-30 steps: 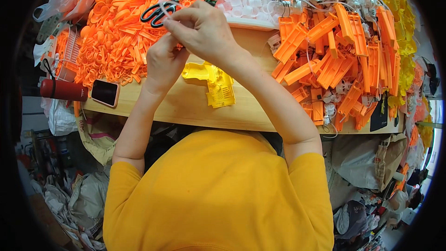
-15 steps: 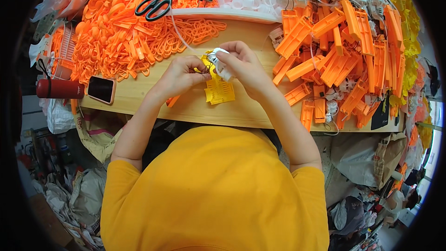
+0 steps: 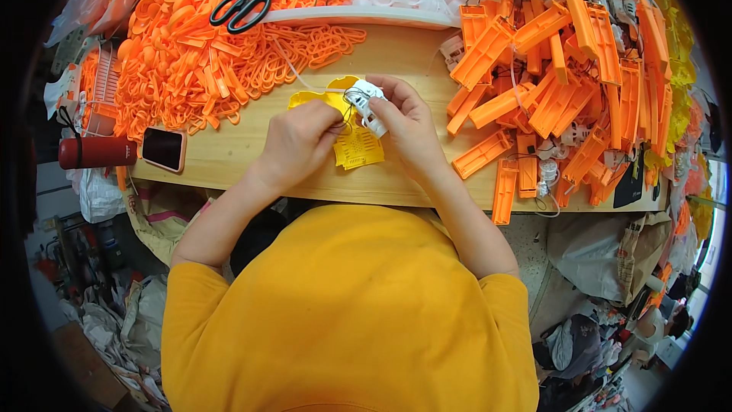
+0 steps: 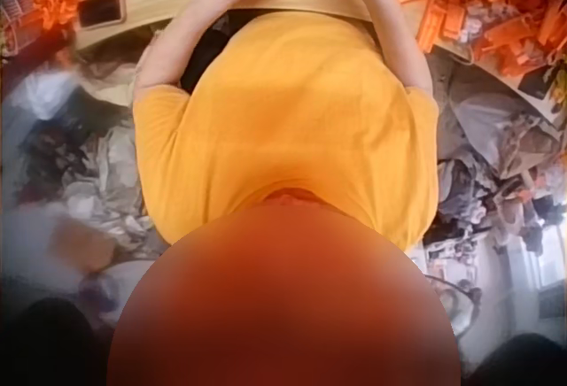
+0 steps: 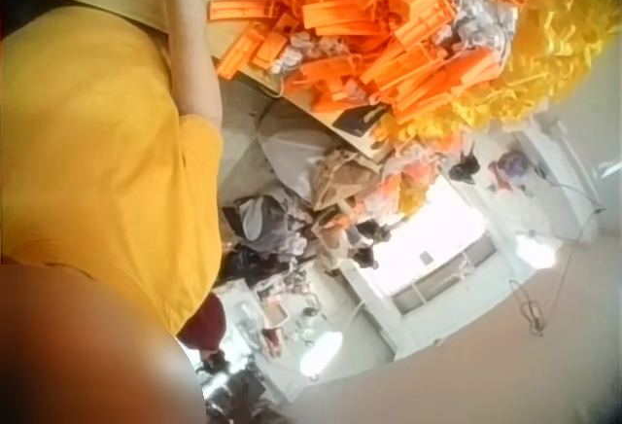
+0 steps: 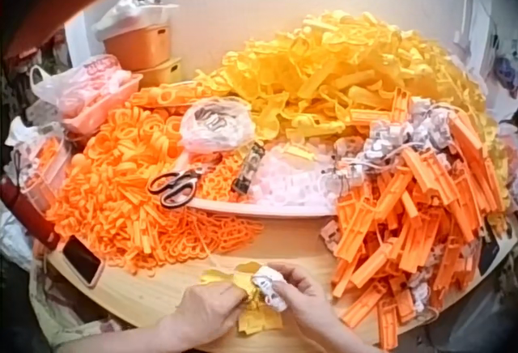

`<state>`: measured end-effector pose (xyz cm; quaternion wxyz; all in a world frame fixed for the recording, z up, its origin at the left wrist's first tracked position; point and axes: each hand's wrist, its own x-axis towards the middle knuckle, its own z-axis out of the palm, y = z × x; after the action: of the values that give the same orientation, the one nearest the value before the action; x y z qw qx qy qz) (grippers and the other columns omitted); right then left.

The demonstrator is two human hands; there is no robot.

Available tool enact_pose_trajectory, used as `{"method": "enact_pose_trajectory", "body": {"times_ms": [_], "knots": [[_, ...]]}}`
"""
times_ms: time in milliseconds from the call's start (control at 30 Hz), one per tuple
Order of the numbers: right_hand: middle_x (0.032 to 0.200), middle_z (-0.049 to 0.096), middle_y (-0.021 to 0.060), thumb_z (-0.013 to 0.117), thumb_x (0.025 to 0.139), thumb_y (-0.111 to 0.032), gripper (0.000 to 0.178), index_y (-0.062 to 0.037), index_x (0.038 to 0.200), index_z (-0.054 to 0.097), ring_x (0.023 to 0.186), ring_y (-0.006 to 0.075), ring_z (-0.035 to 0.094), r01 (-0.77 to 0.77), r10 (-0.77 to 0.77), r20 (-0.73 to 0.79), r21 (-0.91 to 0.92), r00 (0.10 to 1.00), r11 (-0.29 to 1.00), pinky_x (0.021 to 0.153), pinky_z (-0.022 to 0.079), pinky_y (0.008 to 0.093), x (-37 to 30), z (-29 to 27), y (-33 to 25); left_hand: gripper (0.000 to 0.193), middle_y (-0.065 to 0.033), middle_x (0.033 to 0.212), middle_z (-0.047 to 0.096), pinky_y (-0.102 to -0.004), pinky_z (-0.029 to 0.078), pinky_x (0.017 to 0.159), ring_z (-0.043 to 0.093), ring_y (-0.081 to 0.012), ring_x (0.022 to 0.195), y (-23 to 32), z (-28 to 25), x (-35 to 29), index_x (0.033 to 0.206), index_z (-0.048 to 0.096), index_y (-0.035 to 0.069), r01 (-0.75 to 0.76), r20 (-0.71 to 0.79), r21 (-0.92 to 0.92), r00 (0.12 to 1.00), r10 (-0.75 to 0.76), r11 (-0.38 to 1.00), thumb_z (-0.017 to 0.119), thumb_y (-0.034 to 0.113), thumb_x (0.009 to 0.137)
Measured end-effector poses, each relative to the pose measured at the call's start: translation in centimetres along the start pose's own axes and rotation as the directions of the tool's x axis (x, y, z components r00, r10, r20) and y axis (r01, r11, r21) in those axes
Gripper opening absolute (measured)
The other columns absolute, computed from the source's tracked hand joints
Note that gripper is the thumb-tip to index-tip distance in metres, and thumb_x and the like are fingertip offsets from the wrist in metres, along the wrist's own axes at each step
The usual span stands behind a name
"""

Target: Assemble a yellow plastic toy gun by fitting internal gears and mechanisms into the shell and joining parts.

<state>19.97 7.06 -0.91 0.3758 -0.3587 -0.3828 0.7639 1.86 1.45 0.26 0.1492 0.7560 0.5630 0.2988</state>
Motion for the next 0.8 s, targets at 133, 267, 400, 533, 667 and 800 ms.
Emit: {"method": "enact_pose_trajectory", "body": {"times_ms": [133, 267, 400, 533, 667, 800], "knots": [[0.107, 0.06, 0.0074, 0.056, 0.091, -0.005, 0.036, 0.0, 0.126, 0.05, 0.093, 0.0129, 0.061, 0.033, -0.034, -0.019, -0.054, 0.999, 0.998, 0.083, 0.05, 0.0256, -0.2, 0.4, 0.0, 0.01, -0.0071, 0.074, 0.057, -0.0331, 0.049, 0.056, 0.061, -0.0226, 0.066, -0.3, 1.1, -1.0, 0.077, 0.058, 0.008, -0.132, -0.124, 0.165, 0.98, 0.153, 0.978, 0.068, 0.008, 0.074], [0.1, 0.059, 0.0055, 0.061, 0.087, -0.002, 0.042, -0.0001, 0.127, 0.049, 0.09, 0.0103, 0.059, 0.08, -0.087, -0.05, -0.122, 0.995, 0.989, 0.082, 0.048, 0.0231, 0.1, 0.5, -0.5, 0.008, -0.008, 0.077, 0.06, -0.0312, 0.05, 0.058, 0.063, -0.0243, 0.068, -0.7, 0.6, -0.6, 0.079, 0.063, 0.006, -0.07, -0.068, -0.025, 0.995, 0.069, 0.997, 0.07, 0.009, 0.075], [0.099, 0.059, 0.0047, 0.063, 0.085, -0.001, 0.047, 0.0, 0.128, 0.047, 0.091, 0.0104, 0.059, 0.122, -0.13, -0.035, -0.185, 0.991, 0.975, 0.082, 0.048, 0.0225, 0.6, 0.3, -1.5, 0.008, -0.0084, 0.08, 0.063, -0.0293, 0.05, 0.061, 0.063, -0.0241, 0.068, -0.9, -1.4, 0.6, 0.08, 0.067, 0.004, 0.55, 0.314, -0.678, 0.816, -0.485, 0.487, 0.07, 0.011, 0.077], [0.099, 0.061, 0.0069, 0.064, 0.084, -0.001, 0.051, 0.0001, 0.129, 0.042, 0.091, 0.0121, 0.061, 0.126, -0.143, -0.061, -0.228, 0.988, 0.965, 0.081, 0.049, 0.023, 1.0, 0.1, -1.5, 0.028, -0.0081, 0.082, 0.061, -0.0367, 0.048, 0.076, 0.061, -0.028, 0.081, -1.0, -2.8, 0.9, 0.095, 0.065, 0.004, 0.195, -0.033, -0.08, 0.98, -0.198, 0.978, 0.074, 0.014, 0.071], [0.099, 0.063, 0.0108, 0.066, 0.083, -0.001, 0.058, -0.0001, 0.131, 0.033, 0.09, 0.0144, 0.063, 0.18, -0.205, -0.049, -0.316, 0.978, 0.931, 0.079, 0.051, 0.0254, 1.0, 0.9, -1.1, 0.055, -0.0144, 0.113, 0.055, -0.0381, 0.04, 0.092, 0.054, -0.0301, 0.105, 2.0, -2.1, 1.8, 0.12, 0.053, 0.008, -0.086, -0.215, 0.07, 0.972, 0.099, 0.994, 0.071, 0.008, 0.068], [0.097, 0.064, 0.0106, 0.066, 0.083, 0.0, 0.06, -0.0003, 0.131, 0.03, 0.088, 0.0146, 0.063, 0.314, -0.332, 0.056, -0.502, 0.942, 0.806, 0.078, 0.051, 0.0258, 1.0, 1.1, 0.0, 0.056, -0.017, 0.114, 0.054, -0.0409, 0.044, 0.089, 0.055, -0.0332, 0.104, 0.7, 0.0, 2.7, 0.123, 0.051, 0.005, -0.108, -0.038, -0.192, 0.994, 0.103, 0.975, 0.065, 0.0, 0.069]]}}
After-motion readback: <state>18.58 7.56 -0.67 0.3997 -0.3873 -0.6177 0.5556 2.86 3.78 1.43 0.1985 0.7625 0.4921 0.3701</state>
